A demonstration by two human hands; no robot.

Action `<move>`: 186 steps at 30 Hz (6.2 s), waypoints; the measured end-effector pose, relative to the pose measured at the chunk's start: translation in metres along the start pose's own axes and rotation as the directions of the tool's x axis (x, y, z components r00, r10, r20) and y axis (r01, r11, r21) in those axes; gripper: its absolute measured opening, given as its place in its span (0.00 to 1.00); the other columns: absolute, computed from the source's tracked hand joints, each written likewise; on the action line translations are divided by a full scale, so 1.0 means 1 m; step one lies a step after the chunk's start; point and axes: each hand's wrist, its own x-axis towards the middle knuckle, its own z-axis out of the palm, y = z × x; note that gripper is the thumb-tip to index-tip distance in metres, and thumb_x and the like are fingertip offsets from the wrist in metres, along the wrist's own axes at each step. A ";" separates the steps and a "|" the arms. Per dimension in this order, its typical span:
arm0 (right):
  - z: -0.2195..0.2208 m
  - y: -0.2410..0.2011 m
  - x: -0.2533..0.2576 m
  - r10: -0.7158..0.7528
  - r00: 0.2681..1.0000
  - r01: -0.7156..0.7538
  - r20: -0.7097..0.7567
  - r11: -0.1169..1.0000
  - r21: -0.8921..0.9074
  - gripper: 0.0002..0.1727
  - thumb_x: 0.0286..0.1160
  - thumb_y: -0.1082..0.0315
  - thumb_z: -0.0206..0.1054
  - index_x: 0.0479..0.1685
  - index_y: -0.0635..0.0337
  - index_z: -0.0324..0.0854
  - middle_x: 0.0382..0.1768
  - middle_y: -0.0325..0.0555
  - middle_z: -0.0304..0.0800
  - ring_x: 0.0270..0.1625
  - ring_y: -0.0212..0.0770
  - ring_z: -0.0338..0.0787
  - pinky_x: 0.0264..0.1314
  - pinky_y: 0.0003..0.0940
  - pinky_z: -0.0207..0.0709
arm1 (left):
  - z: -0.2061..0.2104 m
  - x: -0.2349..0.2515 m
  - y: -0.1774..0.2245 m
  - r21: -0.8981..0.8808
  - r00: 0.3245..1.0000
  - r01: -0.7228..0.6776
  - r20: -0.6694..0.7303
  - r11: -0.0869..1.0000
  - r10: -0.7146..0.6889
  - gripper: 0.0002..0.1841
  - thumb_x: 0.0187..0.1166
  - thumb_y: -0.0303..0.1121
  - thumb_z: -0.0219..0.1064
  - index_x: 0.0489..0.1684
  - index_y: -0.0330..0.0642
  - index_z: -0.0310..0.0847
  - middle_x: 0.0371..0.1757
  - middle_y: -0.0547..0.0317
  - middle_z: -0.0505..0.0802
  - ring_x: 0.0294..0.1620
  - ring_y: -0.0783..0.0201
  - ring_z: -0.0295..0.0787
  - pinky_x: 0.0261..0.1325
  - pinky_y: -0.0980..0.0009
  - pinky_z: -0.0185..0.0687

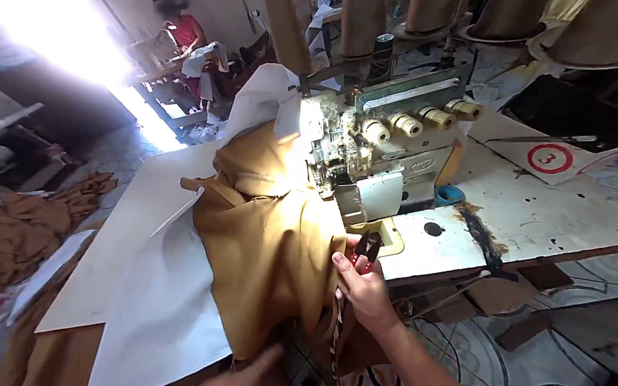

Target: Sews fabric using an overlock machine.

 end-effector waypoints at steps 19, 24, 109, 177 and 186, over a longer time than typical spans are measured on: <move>0.003 -0.025 -0.003 0.236 0.958 -0.179 0.165 0.937 -0.300 0.06 0.79 0.70 0.66 0.32 0.55 0.79 0.18 0.27 0.74 0.15 0.20 0.71 0.19 0.16 0.68 | -0.099 -0.007 0.045 -0.343 0.286 -0.438 -0.929 0.831 -0.233 0.18 0.96 0.42 0.35 0.73 0.46 0.60 0.51 0.76 0.88 0.52 0.81 0.90 0.55 0.75 0.90; -0.022 -0.042 -0.017 0.197 0.974 -0.166 0.107 0.955 -0.245 0.05 0.77 0.72 0.62 0.35 0.51 0.79 0.14 0.22 0.74 0.12 0.18 0.70 0.16 0.15 0.68 | -0.089 0.002 0.034 -0.483 0.473 -0.170 -0.805 0.859 -0.359 0.25 0.95 0.47 0.37 0.80 0.40 0.61 0.54 0.68 0.89 0.51 0.80 0.89 0.55 0.74 0.89; -0.056 -0.015 -0.222 0.398 0.915 -0.399 -0.064 0.872 -0.284 0.09 0.83 0.71 0.51 0.37 0.49 0.75 0.18 0.20 0.76 0.16 0.15 0.73 0.19 0.13 0.70 | 0.171 -0.035 0.081 0.487 0.719 -0.391 -0.369 0.781 0.589 0.16 0.69 0.24 0.66 0.53 0.41 0.93 0.34 0.55 0.93 0.34 0.62 0.93 0.37 0.71 0.89; -0.042 -0.020 -0.164 0.457 0.889 -0.450 0.038 0.885 -0.120 0.05 0.88 0.71 0.52 0.53 0.58 0.69 0.19 0.30 0.78 0.12 0.24 0.74 0.17 0.20 0.78 | 0.140 0.041 0.024 0.729 0.375 -0.252 -0.532 0.636 0.759 0.21 0.79 0.45 0.70 0.68 0.57 0.74 0.67 0.56 0.81 0.75 0.53 0.74 0.83 0.57 0.66; -0.055 -0.012 -0.192 0.391 0.915 -0.382 0.096 0.919 -0.101 0.06 0.80 0.73 0.59 0.39 0.50 0.75 0.12 0.23 0.76 0.13 0.22 0.76 0.22 0.19 0.77 | 0.130 -0.019 0.044 0.521 0.381 -0.513 -0.574 0.683 0.725 0.05 0.89 0.33 0.59 0.51 0.46 0.77 0.46 0.62 0.89 0.54 0.71 0.89 0.64 0.75 0.84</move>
